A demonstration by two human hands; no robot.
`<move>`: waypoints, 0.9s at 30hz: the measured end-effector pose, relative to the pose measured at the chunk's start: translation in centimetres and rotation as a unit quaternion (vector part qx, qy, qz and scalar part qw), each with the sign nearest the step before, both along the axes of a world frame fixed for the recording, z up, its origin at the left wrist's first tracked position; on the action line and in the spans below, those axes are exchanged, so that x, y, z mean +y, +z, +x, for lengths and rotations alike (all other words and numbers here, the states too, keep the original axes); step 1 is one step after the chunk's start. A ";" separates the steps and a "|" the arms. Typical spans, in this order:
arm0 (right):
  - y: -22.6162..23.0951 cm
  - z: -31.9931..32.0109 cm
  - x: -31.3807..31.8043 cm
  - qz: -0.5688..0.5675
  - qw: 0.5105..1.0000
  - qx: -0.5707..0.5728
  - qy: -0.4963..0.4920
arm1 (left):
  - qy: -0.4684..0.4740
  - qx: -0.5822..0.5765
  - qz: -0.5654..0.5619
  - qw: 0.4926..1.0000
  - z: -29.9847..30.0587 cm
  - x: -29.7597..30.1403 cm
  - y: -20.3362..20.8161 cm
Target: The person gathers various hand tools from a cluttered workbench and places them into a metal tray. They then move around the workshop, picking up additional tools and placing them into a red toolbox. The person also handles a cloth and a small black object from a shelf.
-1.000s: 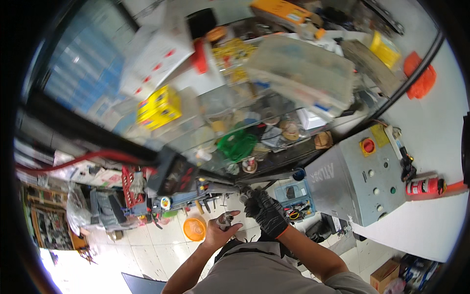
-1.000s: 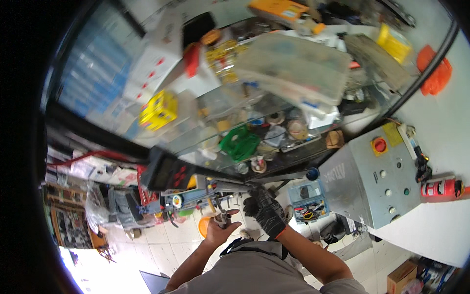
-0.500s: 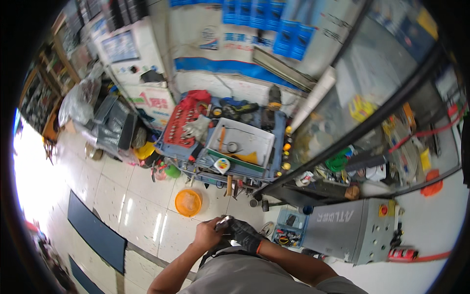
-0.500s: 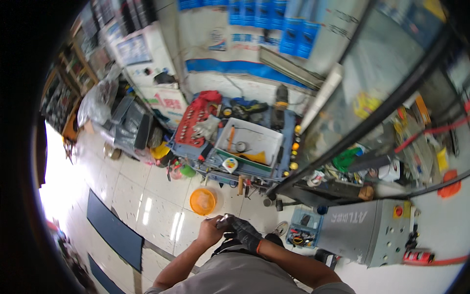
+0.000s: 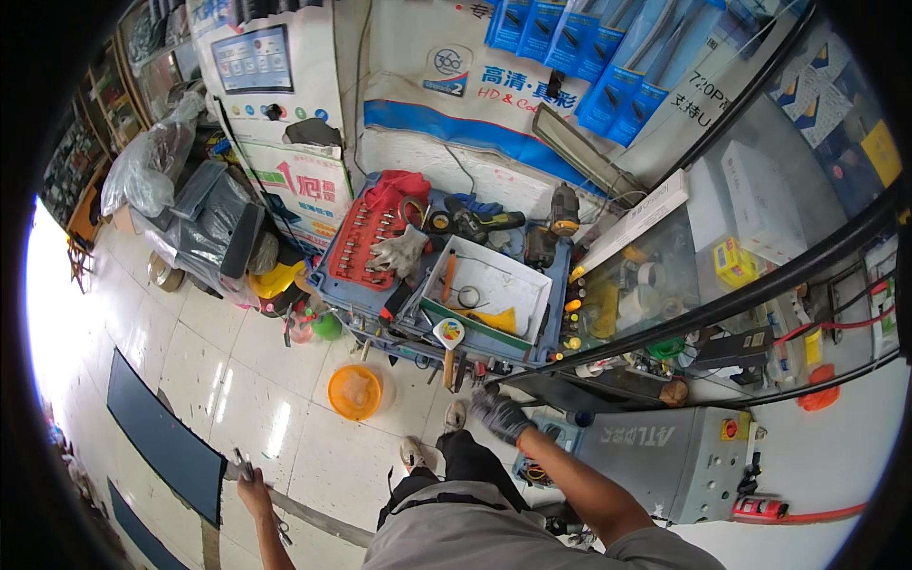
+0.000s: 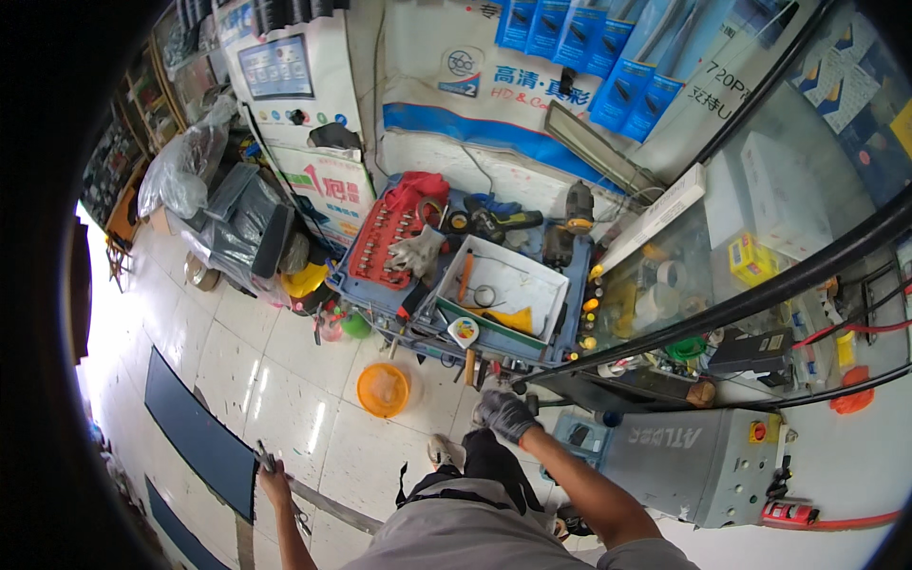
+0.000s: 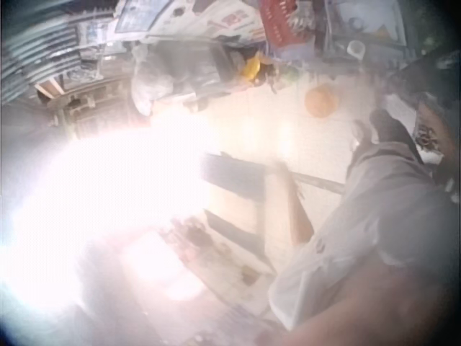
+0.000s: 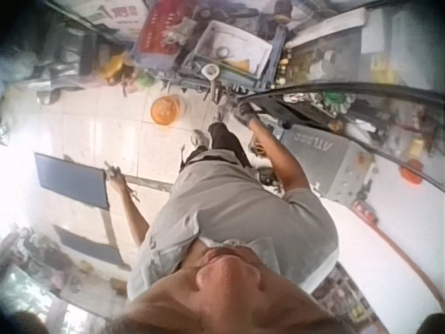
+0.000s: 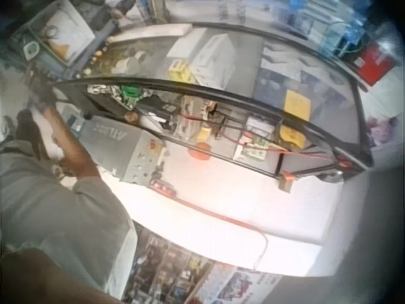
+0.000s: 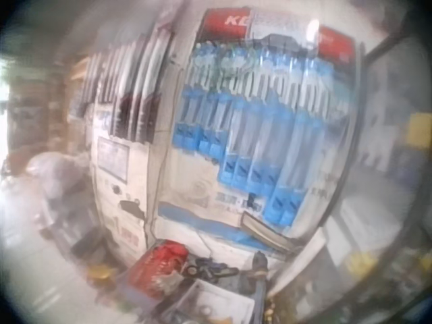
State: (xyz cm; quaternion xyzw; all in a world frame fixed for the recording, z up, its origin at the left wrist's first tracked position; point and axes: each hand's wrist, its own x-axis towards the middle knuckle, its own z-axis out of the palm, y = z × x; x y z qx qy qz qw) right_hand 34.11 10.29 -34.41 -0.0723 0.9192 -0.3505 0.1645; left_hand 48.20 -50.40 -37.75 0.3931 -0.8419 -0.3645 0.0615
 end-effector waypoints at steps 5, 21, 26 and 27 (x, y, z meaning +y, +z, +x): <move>-2.7 -10.8 7.0 -0.069 0.968 0.092 -0.223 | -0.007 -0.010 0.048 0.999 -0.5 2.7 -1.7; -1.3 -27.0 9.7 0.159 0.962 -0.218 0.054 | -0.096 -0.061 0.161 0.980 -19.4 27.1 5.2; -2.0 -27.3 9.5 0.255 0.952 0.065 -0.155 | -0.108 -0.097 0.136 0.980 -21.3 27.5 4.8; -2.4 -27.1 8.8 0.243 0.955 0.110 -0.131 | -0.129 -0.084 0.119 0.981 -21.6 27.5 4.7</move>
